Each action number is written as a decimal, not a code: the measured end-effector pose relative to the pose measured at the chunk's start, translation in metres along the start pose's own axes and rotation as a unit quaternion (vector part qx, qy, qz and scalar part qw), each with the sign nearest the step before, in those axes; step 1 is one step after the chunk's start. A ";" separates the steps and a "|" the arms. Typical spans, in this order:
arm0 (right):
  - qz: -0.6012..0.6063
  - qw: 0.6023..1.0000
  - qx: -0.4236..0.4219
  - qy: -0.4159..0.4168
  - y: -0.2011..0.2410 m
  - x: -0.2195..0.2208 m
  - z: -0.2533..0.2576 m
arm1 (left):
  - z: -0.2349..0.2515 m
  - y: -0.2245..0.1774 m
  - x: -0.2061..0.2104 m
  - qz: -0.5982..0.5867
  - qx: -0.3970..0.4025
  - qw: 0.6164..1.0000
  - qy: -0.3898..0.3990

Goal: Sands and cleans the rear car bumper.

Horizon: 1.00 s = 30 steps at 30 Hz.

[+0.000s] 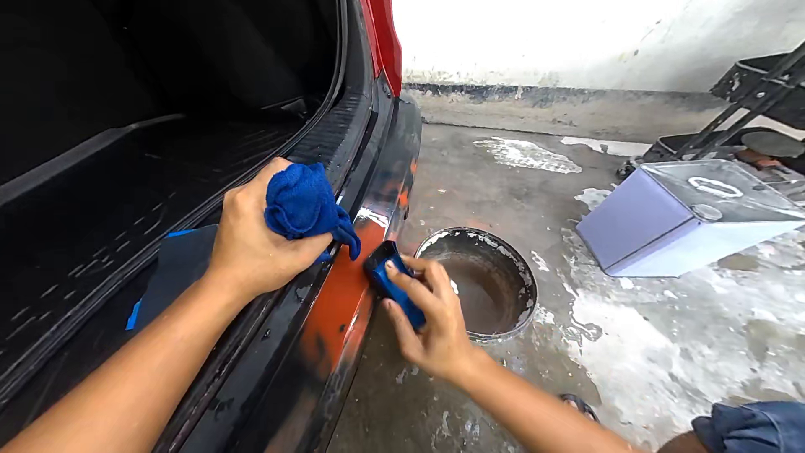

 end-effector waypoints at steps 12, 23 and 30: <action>-0.053 0.998 -0.013 0.025 0.000 -0.003 0.010 | 0.001 -0.003 0.001 -0.012 0.017 1.000 0.000; -0.095 0.995 0.026 0.035 -0.026 -0.003 0.032 | 0.001 0.001 0.000 -0.033 0.016 0.999 -0.004; -0.091 0.995 0.040 0.027 -0.001 -0.005 0.019 | 0.001 0.002 0.000 -0.044 0.008 0.999 -0.018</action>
Point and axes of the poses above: each hand's wrist, its own z-axis towards the middle knuckle, its own x-axis out of the palm, y = z × x, the point moved 9 cm from there along z, towards the middle knuckle
